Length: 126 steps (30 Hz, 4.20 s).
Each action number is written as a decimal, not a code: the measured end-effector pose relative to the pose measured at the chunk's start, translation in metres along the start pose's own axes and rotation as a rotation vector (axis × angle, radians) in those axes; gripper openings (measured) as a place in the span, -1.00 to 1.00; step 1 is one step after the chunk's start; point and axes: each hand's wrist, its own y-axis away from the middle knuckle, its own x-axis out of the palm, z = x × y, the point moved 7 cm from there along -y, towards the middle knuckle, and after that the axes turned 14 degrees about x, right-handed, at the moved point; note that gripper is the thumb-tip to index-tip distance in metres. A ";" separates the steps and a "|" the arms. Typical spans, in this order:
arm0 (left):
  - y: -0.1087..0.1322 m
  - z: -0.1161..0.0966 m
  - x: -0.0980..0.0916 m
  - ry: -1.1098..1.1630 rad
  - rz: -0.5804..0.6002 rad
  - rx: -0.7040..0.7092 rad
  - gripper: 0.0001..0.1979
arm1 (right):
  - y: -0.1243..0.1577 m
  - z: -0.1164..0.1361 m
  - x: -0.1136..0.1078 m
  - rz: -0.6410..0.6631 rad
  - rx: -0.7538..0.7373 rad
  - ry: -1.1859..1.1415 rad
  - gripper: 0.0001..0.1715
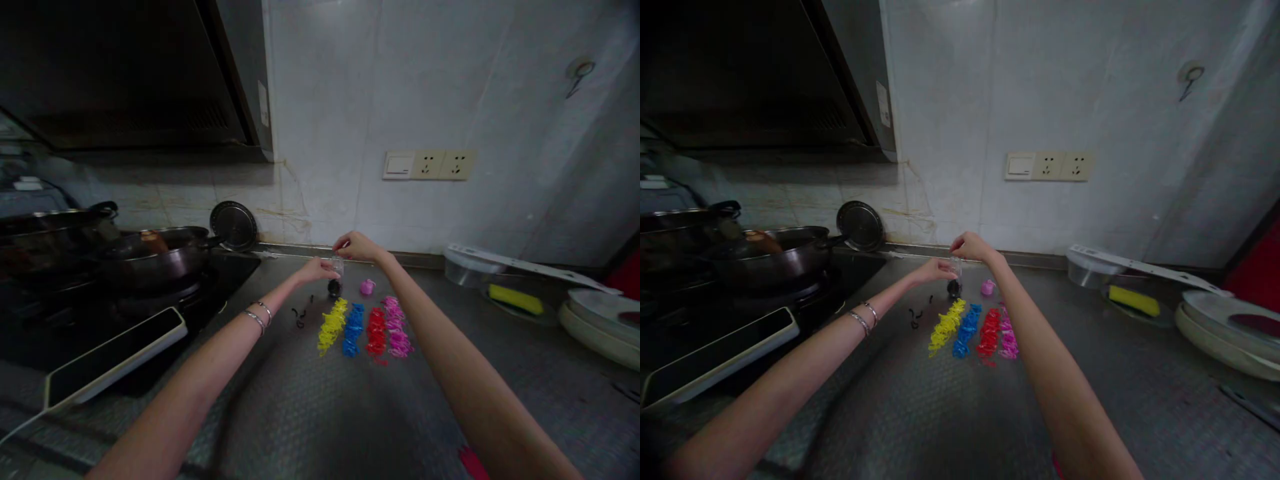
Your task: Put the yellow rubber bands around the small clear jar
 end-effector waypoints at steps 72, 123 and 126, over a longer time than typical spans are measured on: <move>0.119 0.014 -0.026 -0.267 0.351 -0.296 -0.74 | 0.023 -0.075 0.075 -0.115 0.095 -0.147 -0.66; 0.111 -0.019 0.003 -0.295 0.480 -0.202 -0.82 | 0.024 -0.073 0.074 -0.085 0.088 -0.182 -0.68; 0.115 -0.019 0.004 -0.302 0.492 -0.213 -0.84 | 0.026 -0.072 0.073 -0.075 0.089 -0.177 -0.70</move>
